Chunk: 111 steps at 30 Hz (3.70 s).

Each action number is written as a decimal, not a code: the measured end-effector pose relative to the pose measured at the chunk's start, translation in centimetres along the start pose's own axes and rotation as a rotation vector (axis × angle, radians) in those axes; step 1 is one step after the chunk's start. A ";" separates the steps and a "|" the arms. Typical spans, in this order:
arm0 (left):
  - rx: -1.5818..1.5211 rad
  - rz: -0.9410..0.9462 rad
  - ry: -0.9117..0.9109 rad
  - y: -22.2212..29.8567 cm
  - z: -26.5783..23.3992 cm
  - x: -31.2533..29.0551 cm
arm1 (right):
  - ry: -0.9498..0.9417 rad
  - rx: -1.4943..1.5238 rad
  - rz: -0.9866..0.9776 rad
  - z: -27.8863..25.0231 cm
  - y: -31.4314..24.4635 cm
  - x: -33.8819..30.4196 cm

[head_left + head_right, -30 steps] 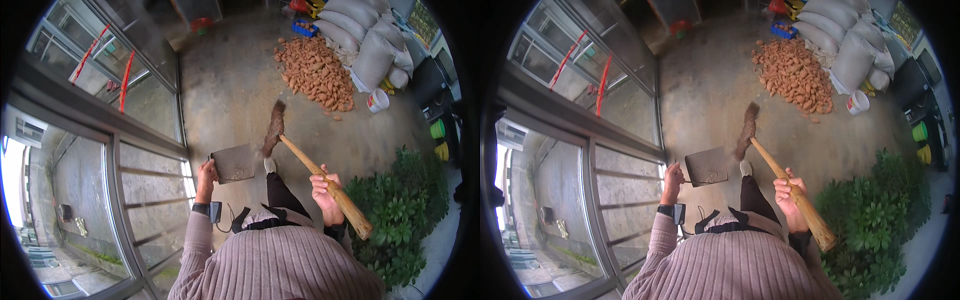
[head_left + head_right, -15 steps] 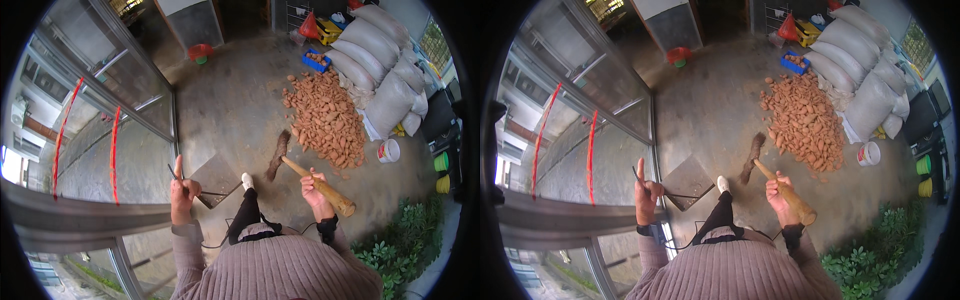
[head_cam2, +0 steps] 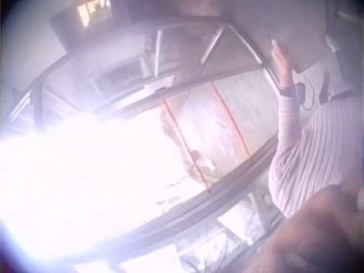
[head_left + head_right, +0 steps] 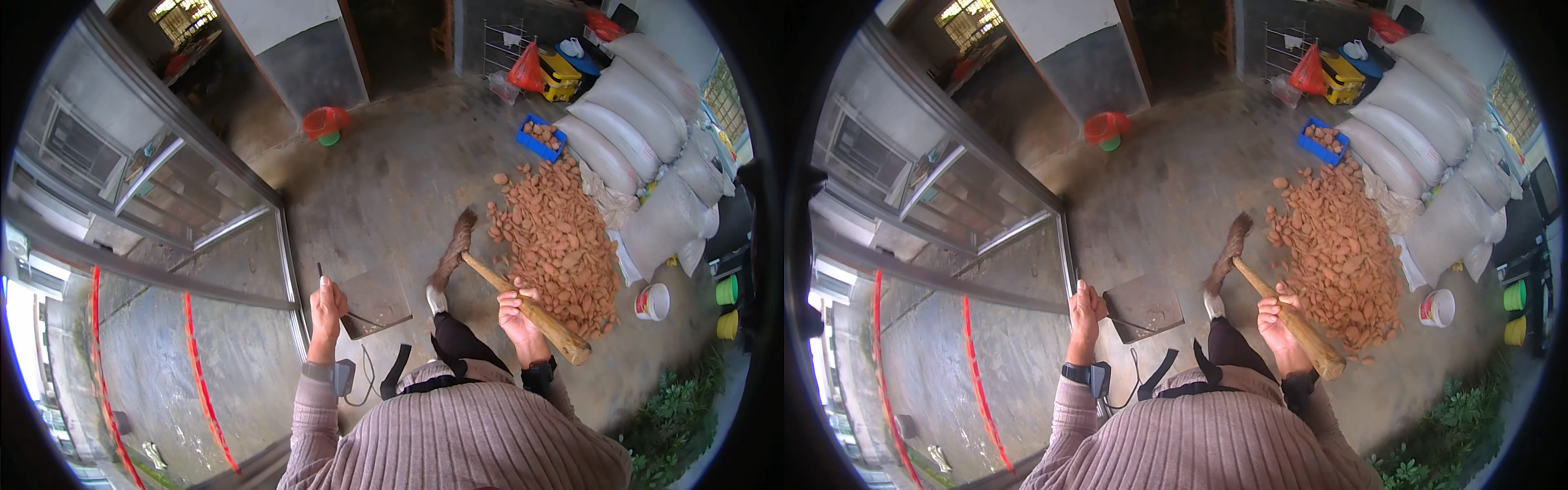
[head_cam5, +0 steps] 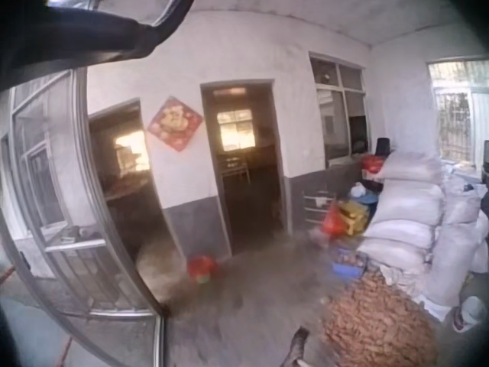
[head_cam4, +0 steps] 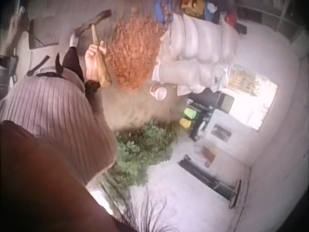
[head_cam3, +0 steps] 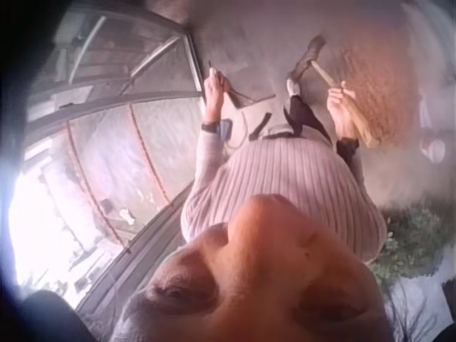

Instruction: The person sweeps a concrete floor with a broom and dustpan, moving from an outdoor corridor into a bedroom. They gather debris into the dustpan and continue sweeping around furniture and under a bed.

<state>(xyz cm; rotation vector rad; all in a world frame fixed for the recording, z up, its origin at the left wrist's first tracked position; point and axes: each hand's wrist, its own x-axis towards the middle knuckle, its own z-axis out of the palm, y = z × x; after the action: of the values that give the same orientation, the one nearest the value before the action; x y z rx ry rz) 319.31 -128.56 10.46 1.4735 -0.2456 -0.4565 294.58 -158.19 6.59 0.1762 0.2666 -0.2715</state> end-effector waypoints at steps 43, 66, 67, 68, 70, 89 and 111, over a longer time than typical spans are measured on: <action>0.801 0.147 0.220 3.0 -7.6 99.3 | 0.174 -0.076 0.222 22.2 -10.5 104.4; 1.290 0.215 0.079 -8.4 -6.2 119.1 | 0.387 -0.230 0.286 24.1 -11.6 119.0; 1.296 0.201 0.051 -8.4 -6.1 119.3 | 0.422 -0.228 0.277 24.2 -11.4 119.1; 1.290 0.226 0.045 -8.2 -6.1 119.4 | 0.440 -0.260 0.264 24.4 -11.1 119.2; 1.301 0.216 -0.013 -7.8 -5.8 119.8 | 0.484 -0.295 0.246 24.7 -10.5 119.3; 1.380 -0.030 -0.308 -8.3 -4.4 122.2 | 0.596 -0.325 0.248 27.6 -7.6 119.0; 1.040 0.011 0.357 1.6 -18.1 120.9 | 0.627 -0.446 1.021 35.5 -8.8 113.3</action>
<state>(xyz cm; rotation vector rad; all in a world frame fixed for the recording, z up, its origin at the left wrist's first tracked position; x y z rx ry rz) 435.00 -165.39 -3.64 2.5294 -0.2109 -0.0114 405.62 -201.07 7.13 -0.0656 0.8044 0.8725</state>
